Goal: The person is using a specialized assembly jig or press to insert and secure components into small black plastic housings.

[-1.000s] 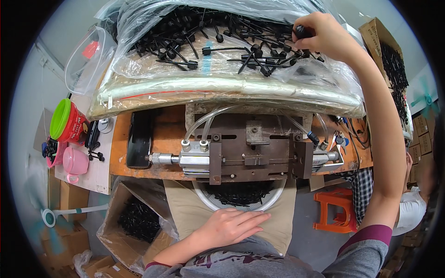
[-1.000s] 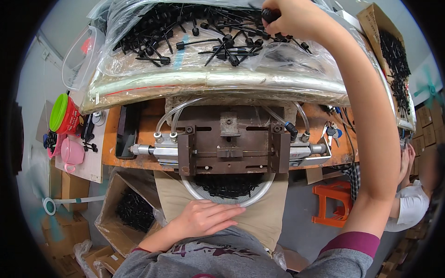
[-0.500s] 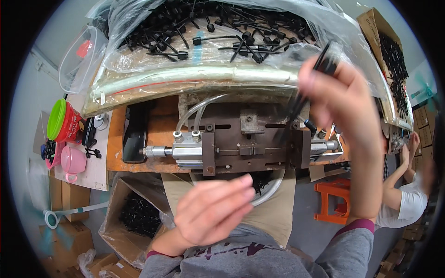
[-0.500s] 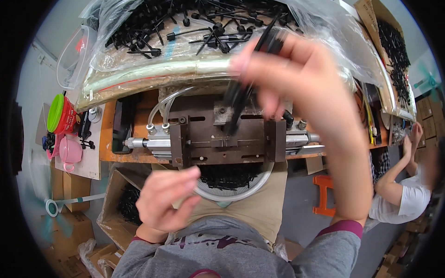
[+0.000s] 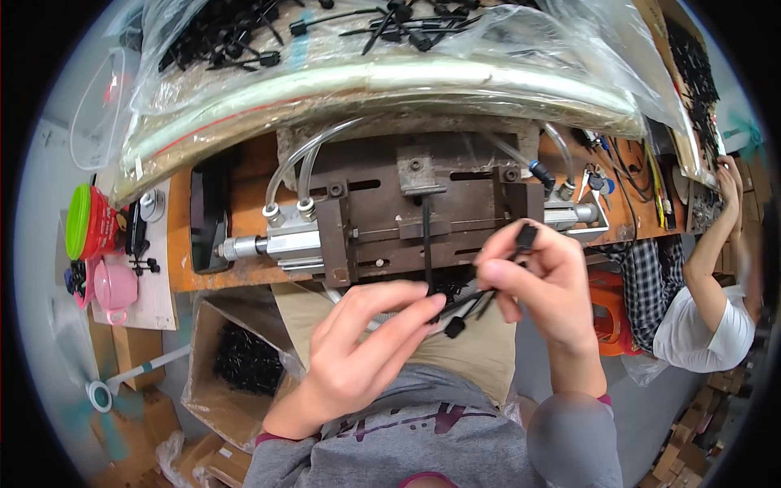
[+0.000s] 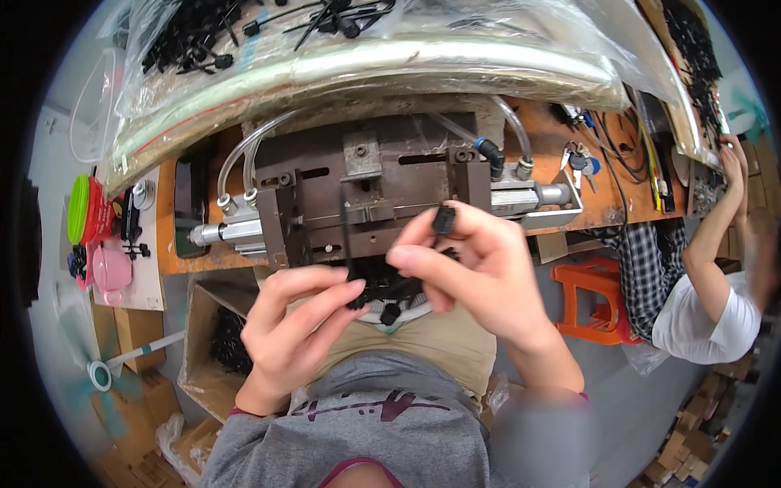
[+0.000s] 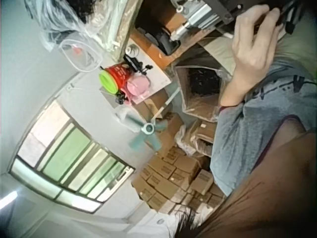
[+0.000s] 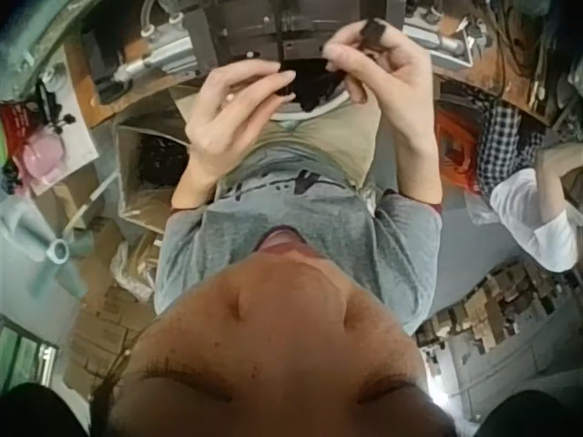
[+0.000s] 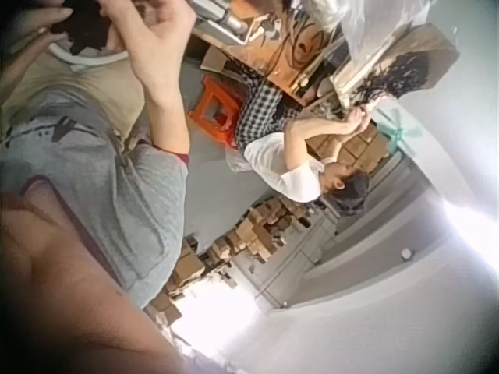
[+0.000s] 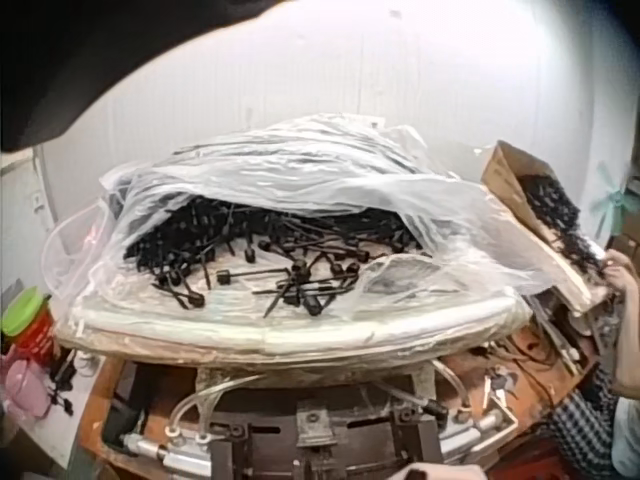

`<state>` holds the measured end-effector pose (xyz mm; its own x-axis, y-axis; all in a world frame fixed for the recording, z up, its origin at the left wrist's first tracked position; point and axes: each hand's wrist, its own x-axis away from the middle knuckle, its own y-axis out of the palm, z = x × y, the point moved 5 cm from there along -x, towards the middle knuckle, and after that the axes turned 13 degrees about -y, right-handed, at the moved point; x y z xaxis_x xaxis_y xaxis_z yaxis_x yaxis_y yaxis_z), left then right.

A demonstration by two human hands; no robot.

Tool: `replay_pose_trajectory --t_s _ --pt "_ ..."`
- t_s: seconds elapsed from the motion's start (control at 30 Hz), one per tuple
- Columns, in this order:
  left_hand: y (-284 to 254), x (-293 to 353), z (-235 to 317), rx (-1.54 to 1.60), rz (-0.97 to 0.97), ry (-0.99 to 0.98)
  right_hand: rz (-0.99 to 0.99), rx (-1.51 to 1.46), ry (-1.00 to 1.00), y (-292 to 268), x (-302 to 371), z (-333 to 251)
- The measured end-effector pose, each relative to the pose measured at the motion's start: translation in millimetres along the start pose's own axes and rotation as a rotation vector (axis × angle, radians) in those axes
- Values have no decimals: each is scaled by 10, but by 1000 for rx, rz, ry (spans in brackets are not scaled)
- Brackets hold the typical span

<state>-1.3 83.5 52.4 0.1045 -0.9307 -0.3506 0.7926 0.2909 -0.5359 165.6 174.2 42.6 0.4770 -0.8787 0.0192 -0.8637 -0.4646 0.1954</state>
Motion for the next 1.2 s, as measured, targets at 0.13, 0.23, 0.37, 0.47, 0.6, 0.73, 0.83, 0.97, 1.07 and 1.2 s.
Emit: replay_pose_trajectory --t_s 0.13,0.23,0.37,0.47,0.6,0.73,0.83,0.97,1.07,1.2 --pt "256 24 -146 -147 -8 37 92 -104 -80 -144 124 20" --pt "345 -13 -207 -243 -18 61 123 -78 -178 -216 158 51" --pt "364 -34 -209 -321 -39 51 115 -89 -187 -268 202 78" --pt "387 -59 -202 -354 -29 57 104 -93 -172 -256 206 98" --pt "406 -77 -210 -368 -40 47 108 -99 -187 -251 212 96" --pt "400 -71 -203 -374 -59 23 120 -106 -197 -274 234 78" --pt "393 -67 -198 -373 -79 -2 140 -118 -198 -283 245 86" --pt "378 -72 -211 -238 -71 -29 158 -103 -208 -281 260 88" --pt "285 -33 -201 116 -34 -121 186 -98 -214 -291 276 91" --pt "160 111 -277 599 -145 -413 216 -145 -219 -265 270 132"
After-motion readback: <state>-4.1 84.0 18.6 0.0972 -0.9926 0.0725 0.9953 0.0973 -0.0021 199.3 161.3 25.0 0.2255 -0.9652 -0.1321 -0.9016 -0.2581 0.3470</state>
